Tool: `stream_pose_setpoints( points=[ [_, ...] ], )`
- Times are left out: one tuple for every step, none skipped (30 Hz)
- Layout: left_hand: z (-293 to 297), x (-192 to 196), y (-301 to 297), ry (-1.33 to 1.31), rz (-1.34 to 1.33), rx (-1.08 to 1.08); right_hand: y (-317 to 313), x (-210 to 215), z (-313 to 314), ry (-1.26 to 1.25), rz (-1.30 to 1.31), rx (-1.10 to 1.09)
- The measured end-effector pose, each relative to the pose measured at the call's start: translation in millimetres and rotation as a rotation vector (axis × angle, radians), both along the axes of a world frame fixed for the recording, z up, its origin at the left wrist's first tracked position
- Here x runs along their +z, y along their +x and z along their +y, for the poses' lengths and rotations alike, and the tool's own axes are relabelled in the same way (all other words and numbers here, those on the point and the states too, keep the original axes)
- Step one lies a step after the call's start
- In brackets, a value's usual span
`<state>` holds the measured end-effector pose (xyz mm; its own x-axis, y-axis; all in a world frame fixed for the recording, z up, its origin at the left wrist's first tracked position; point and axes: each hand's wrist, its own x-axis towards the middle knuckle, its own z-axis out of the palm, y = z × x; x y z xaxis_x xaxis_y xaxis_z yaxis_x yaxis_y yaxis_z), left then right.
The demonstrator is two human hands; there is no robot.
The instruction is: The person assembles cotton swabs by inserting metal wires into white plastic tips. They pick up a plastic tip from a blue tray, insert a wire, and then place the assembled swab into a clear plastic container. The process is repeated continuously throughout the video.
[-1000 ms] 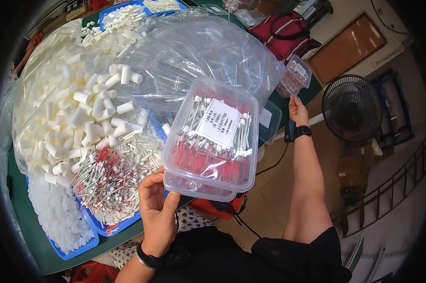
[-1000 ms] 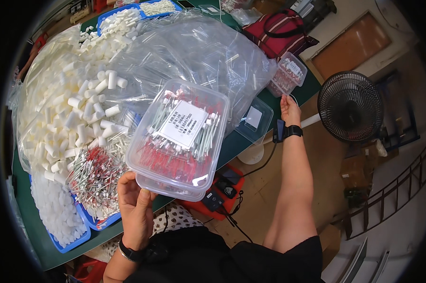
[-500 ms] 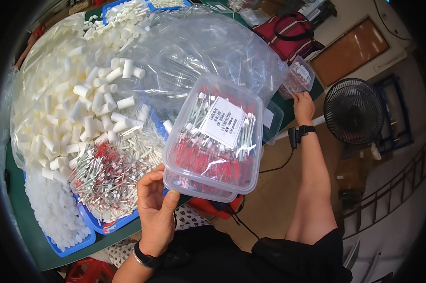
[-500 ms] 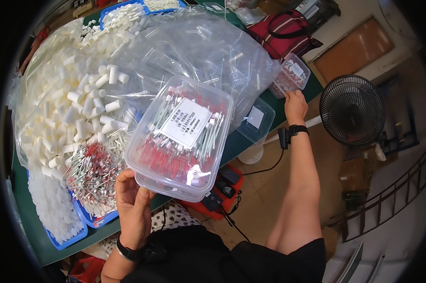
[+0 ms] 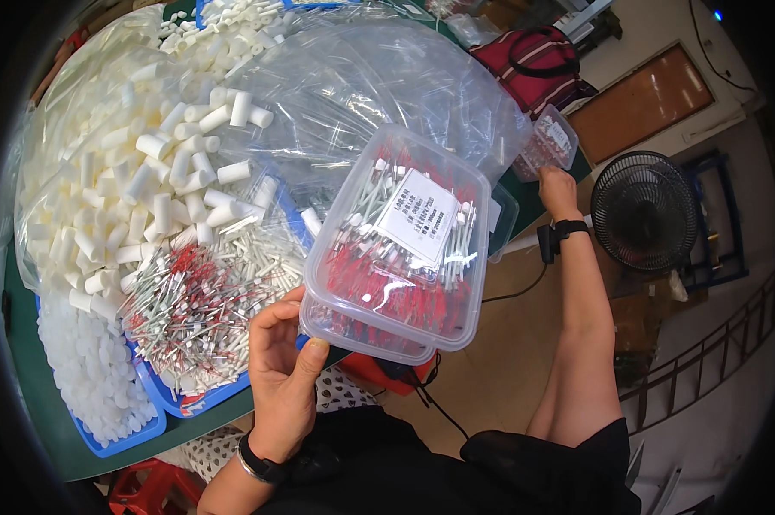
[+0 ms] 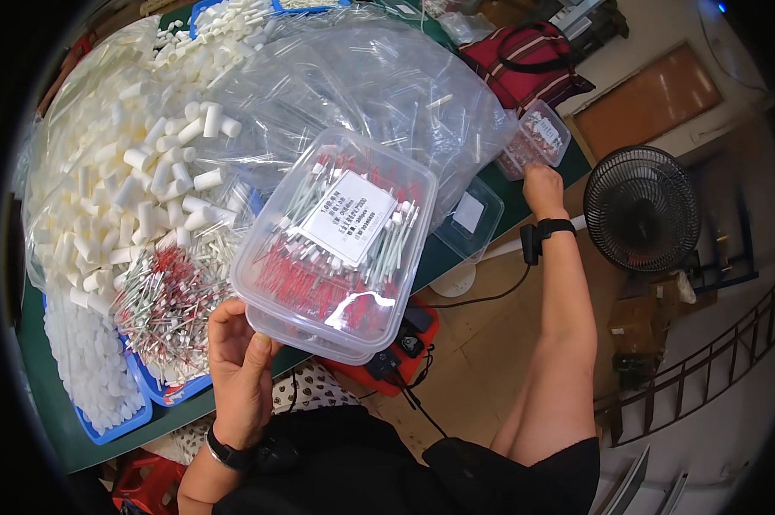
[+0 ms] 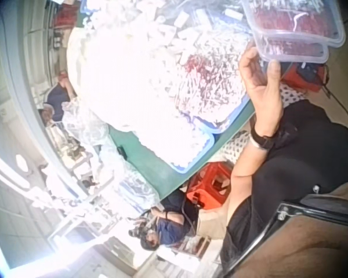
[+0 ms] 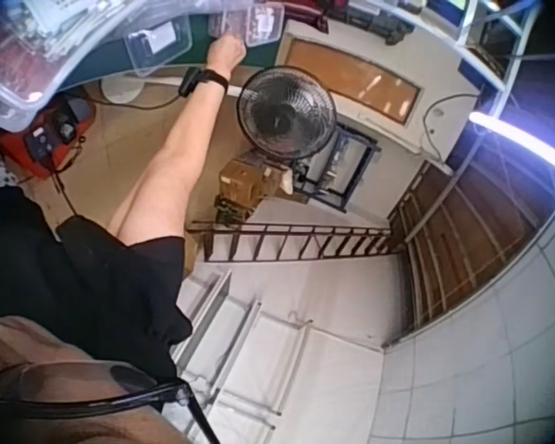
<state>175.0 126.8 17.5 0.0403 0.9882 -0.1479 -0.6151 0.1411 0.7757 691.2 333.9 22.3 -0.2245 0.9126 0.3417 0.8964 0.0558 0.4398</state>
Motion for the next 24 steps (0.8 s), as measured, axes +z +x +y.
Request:
stream_pose_setpoints(
  points=[
    [0.1, -0.2, 0.3, 0.003, -0.001, 0.002, 0.6, -1.3, 1.8, -0.002, -0.01, -0.015],
    [0.1, -0.5, 0.5, 0.005, -0.002, 0.004, 1.4, -2.4, 3.1, -0.004, -0.02, -0.031],
    [0.0, -1.0, 0.8, 0.006, -0.005, 0.003, 2.2, -3.5, 3.6, -0.02, -0.023, -0.062],
    [-0.3, -1.5, 0.8, 0.007, -0.008, 0.004, 1.1, -3.9, 4.7, -0.034, -0.026, -0.092],
    [-0.6, -2.1, 0.9, 0.009, -0.011, 0.004, 0.8, -3.3, 4.5, -0.049, -0.029, -0.123],
    [-0.5, -2.3, 1.9, 0.013, -0.012, -0.001, 1.5, -1.8, 1.9, -0.032, 0.004, -0.14],
    [0.0, -1.6, 2.0, 0.017, -0.007, 0.0, -4.0, -1.3, 0.4, -0.016, 0.043, -0.151],
    [0.5, -0.9, 2.5, 0.021, -0.002, -0.001, -8.8, -0.4, -3.3, 0.001, 0.081, -0.164],
    [0.6, -0.5, 3.6, 0.028, -0.002, -0.008, -12.6, 1.3, -9.7, 0.077, 0.211, -0.144],
    [0.5, -0.5, 3.0, 0.034, 0.005, 0.0, -33.8, 6.4, -13.8, 0.15, 0.349, -0.109],
    [1.0, 0.4, 3.9, 0.045, 0.004, -0.005, -45.5, 12.1, -24.1, 0.228, 0.478, -0.086],
    [1.7, 1.9, 5.3, 0.053, -0.005, -0.011, -47.3, 9.0, -33.9, 0.221, 0.72, -0.057],
    [2.8, -0.7, 4.4, 0.049, -0.001, 0.009, -104.8, 21.1, -53.3, 0.062, 1.261, -0.159],
    [0.8, 0.0, 3.6, 0.051, 0.0, 0.016, -128.4, 26.9, -77.9, -0.11, 1.443, -0.066],
    [0.3, -1.9, 3.7, 0.069, 0.009, 0.016, -159.3, 32.6, -104.4, -0.244, 1.604, -0.08],
    [-0.3, -2.4, 3.8, 0.093, 0.031, 0.024, -188.4, 33.9, -129.4, -0.359, 1.747, -0.075],
    [-0.4, -0.7, 5.3, 0.116, 0.044, 0.014, -203.3, 29.1, -152.4, -0.514, 1.873, -0.066],
    [-0.9, -0.9, 4.1, 0.139, 0.06, 0.01, -234.1, 38.0, -171.5, -0.61, 1.875, -0.074],
    [-2.0, -3.0, 2.5, 0.157, 0.079, -0.026, -247.8, 32.5, -186.3, -0.695, 1.939, -0.006],
    [-4.4, -0.9, 2.4, 0.145, 0.08, -0.028, -267.1, 35.1, -198.0, -0.719, 2.03, 0.026],
    [-6.8, 2.0, 4.8, 0.132, 0.083, -0.029, -275.7, 33.7, -203.4, -0.723, 2.024, 0.06],
    [-8.1, 6.0, 7.5, 0.122, 0.08, -0.029, -280.9, 35.2, -206.9, -0.724, 2.012, 0.095],
    [-9.4, 10.4, 8.4, 0.133, 0.096, -0.03, -284.9, 37.5, -208.4, -0.705, 2.05, 0.082],
    [-12.4, 11.9, 10.1, 0.136, 0.104, -0.034, -288.3, 39.9, -208.7, -0.687, 2.09, 0.069]
  ],
)
